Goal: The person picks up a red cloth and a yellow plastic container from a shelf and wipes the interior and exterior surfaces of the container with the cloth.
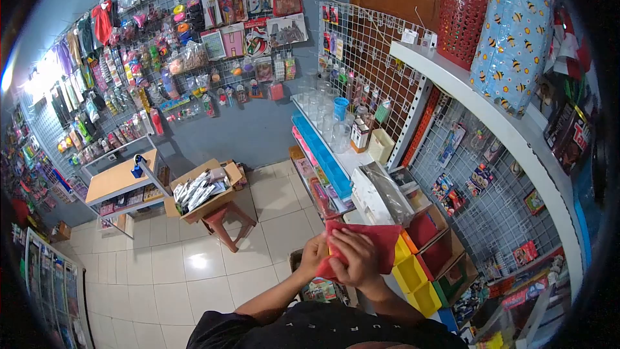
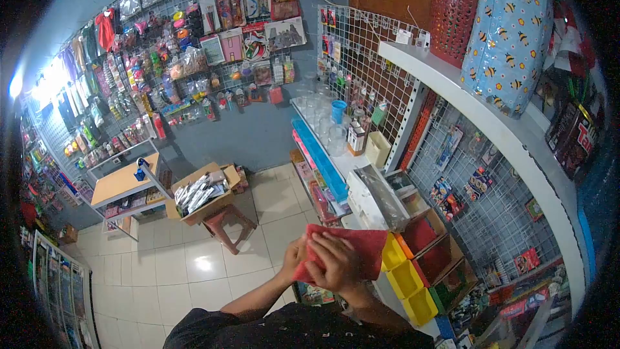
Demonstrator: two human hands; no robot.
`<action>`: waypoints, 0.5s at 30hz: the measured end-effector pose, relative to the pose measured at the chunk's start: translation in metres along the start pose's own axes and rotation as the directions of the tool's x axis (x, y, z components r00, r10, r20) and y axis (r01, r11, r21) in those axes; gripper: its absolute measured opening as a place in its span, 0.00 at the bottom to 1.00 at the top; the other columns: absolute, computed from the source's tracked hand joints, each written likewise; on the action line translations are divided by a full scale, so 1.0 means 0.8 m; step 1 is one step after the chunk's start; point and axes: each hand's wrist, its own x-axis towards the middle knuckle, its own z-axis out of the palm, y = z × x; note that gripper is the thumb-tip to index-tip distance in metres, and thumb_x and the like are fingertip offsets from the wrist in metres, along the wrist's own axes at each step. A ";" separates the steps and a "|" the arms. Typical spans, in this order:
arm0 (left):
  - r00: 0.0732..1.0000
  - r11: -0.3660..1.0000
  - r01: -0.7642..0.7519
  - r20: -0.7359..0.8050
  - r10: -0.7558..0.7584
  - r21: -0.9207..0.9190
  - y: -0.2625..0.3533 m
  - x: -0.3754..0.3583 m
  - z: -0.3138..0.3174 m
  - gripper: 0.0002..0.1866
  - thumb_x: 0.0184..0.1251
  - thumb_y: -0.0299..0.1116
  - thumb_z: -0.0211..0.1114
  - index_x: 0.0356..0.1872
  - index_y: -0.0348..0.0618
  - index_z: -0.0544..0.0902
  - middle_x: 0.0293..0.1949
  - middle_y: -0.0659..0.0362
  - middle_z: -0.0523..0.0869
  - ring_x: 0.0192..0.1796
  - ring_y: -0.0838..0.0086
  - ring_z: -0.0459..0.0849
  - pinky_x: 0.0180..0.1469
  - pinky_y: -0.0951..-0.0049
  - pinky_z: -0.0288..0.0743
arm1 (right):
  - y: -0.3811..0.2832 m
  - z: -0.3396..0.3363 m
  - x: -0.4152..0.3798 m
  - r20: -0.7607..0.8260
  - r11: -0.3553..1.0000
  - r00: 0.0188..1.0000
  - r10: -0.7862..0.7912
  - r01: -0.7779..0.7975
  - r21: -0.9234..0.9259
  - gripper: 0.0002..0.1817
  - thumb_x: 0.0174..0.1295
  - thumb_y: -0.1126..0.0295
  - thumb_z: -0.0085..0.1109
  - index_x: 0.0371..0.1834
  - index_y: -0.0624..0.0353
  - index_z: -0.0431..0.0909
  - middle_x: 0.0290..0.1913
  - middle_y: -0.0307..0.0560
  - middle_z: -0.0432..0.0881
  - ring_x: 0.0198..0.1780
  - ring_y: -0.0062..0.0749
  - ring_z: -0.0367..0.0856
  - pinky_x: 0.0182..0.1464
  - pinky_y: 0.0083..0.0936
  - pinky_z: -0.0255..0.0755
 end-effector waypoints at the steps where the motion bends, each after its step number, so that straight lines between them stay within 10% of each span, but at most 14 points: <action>1: 1.000 0.999 0.001 0.001 -0.001 -0.034 0.002 -0.001 0.001 0.25 0.88 0.44 0.42 0.38 0.36 0.81 0.29 0.68 0.80 0.32 0.86 0.73 0.35 0.78 0.70 | -0.008 -0.002 0.003 0.016 0.998 0.999 -0.044 0.045 -0.054 0.25 0.67 0.50 0.59 0.57 0.58 0.84 0.58 0.52 0.86 0.62 0.49 0.83 0.64 0.46 0.72; 8: 1.000 0.999 -0.008 -0.026 0.009 0.048 0.020 -0.004 -0.026 0.26 0.88 0.44 0.42 0.35 0.37 0.80 0.29 0.65 0.82 0.31 0.84 0.76 0.34 0.78 0.70 | 0.041 -0.005 -0.015 -0.106 0.997 0.994 0.027 -0.034 -0.063 0.31 0.71 0.43 0.49 0.53 0.61 0.85 0.56 0.54 0.86 0.60 0.51 0.83 0.64 0.45 0.70; 12: 0.998 0.999 0.008 -0.055 -0.006 0.040 0.017 0.000 -0.037 0.28 0.88 0.47 0.40 0.34 0.38 0.80 0.29 0.65 0.82 0.30 0.84 0.77 0.34 0.77 0.70 | 0.061 -0.004 -0.024 -0.121 0.920 0.956 0.268 -0.216 0.326 0.32 0.74 0.46 0.46 0.55 0.67 0.82 0.59 0.60 0.84 0.64 0.52 0.80 0.74 0.41 0.62; 15: 0.989 0.997 0.080 -0.128 -0.078 0.012 0.023 0.002 -0.035 0.31 0.88 0.52 0.38 0.35 0.39 0.81 0.29 0.65 0.83 0.31 0.83 0.78 0.35 0.77 0.72 | 0.079 0.014 -0.041 -0.125 0.624 0.883 0.451 -0.213 0.752 0.32 0.77 0.46 0.43 0.62 0.67 0.78 0.65 0.57 0.80 0.69 0.45 0.75 0.74 0.38 0.61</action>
